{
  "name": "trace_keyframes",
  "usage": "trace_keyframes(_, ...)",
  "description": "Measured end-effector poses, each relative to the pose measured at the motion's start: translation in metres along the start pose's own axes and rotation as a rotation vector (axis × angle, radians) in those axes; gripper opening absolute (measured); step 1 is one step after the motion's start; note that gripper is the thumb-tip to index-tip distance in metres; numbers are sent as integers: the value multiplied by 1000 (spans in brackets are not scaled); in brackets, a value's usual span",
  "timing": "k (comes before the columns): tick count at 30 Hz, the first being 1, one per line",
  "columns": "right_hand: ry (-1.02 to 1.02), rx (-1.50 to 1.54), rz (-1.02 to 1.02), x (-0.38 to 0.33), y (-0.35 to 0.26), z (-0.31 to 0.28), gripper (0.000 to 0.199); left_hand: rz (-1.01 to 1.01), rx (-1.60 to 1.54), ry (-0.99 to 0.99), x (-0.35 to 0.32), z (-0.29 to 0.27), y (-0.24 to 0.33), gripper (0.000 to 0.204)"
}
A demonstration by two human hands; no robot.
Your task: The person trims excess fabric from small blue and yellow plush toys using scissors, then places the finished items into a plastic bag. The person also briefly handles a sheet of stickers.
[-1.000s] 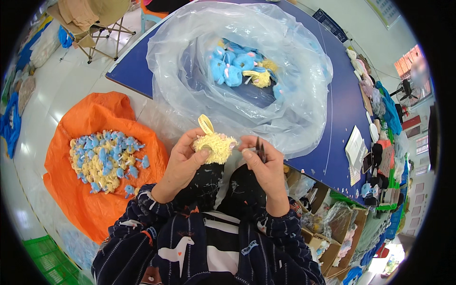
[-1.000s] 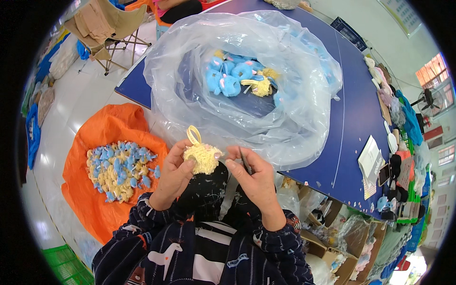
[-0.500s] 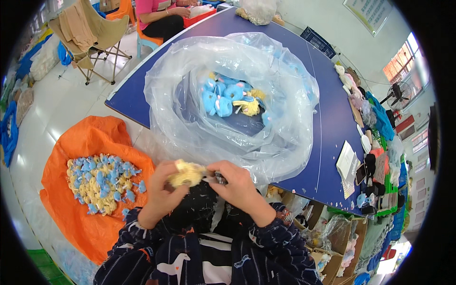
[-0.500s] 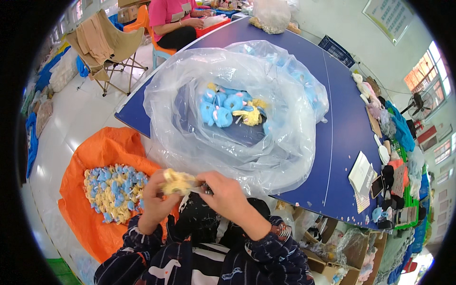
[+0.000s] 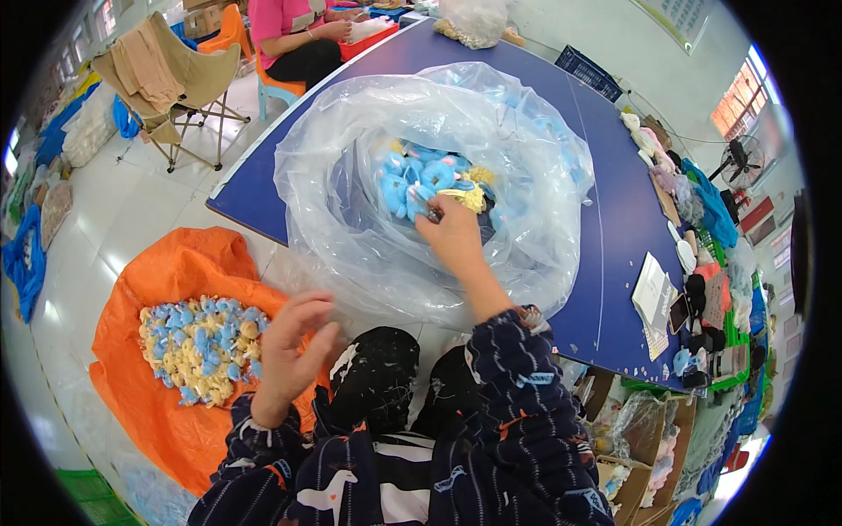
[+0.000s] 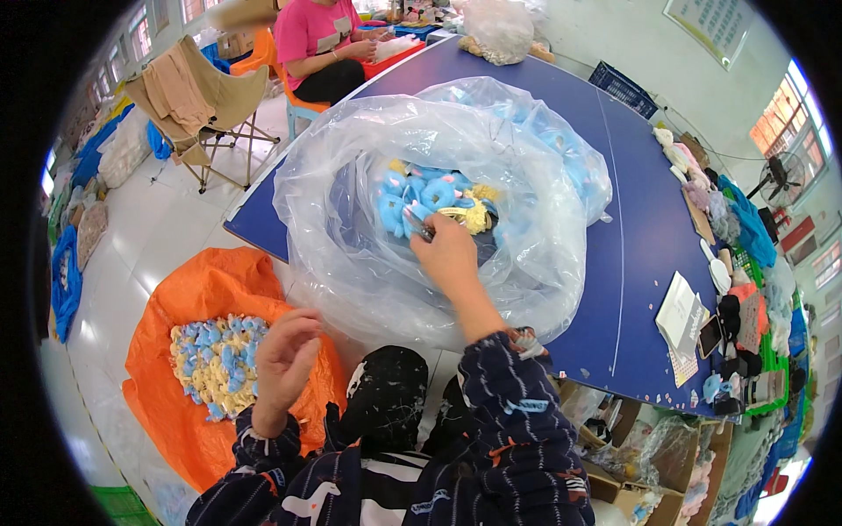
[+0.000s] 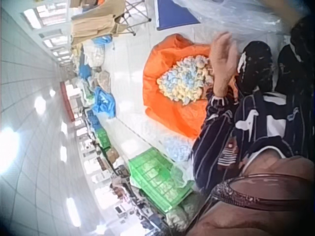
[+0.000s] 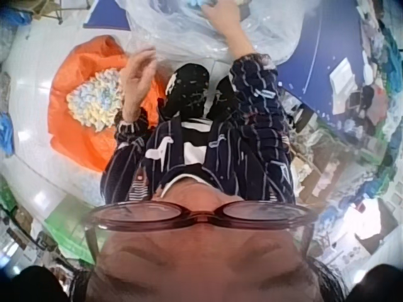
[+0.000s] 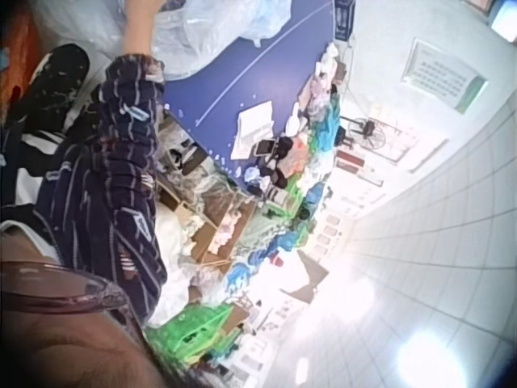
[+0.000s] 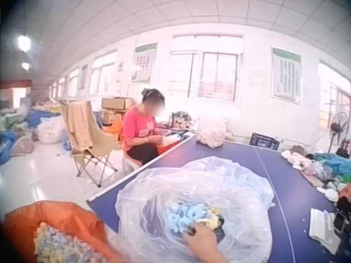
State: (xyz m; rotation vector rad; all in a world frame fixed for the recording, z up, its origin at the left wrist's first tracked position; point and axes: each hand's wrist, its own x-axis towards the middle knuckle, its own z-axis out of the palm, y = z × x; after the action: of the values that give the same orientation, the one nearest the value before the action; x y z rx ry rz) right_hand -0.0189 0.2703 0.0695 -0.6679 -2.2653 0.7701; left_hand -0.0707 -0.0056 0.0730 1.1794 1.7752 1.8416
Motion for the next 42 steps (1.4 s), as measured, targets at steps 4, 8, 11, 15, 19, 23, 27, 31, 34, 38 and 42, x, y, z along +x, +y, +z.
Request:
trace_keyframes(4,-88,242,80,-34,-36,-28,23,15,-187,-32,22,32,-3,36)
trace_keyframes(8,-226,397,138,-93,-76,-51,19,-62,-610,-110,36,65,-4,50)
trace_keyframes(11,-279,540,129,-115,-75,-54,16,-170,-741,-88,23,73,-15,50)
trace_keyframes(15,-201,587,374,-118,-57,-67,20,-308,-998,-97,14,66,-22,46)
trace_keyframes(19,-167,699,296,-120,-62,-52,19,-318,-989,-102,14,73,-14,47)
trace_keyframes(23,-273,506,280,-122,-68,-56,11,-197,-660,-17,8,75,-24,45)
trace_keyframes(27,-132,337,-131,-121,-67,-46,18,-159,-384,13,8,72,-18,43)
trace_keyframes(31,-306,281,-160,-104,-70,-55,16,-15,-135,-16,12,45,-15,43)
trace_keyframes(34,-208,-51,-167,-70,-44,-67,14,-15,8,12,6,-2,-9,40)
trace_keyframes(38,7,-321,3,-9,-6,-73,23,-18,894,400,4,-48,20,39)
trace_keyframes(42,114,-416,83,14,17,-44,24,21,481,342,-3,-36,16,40)
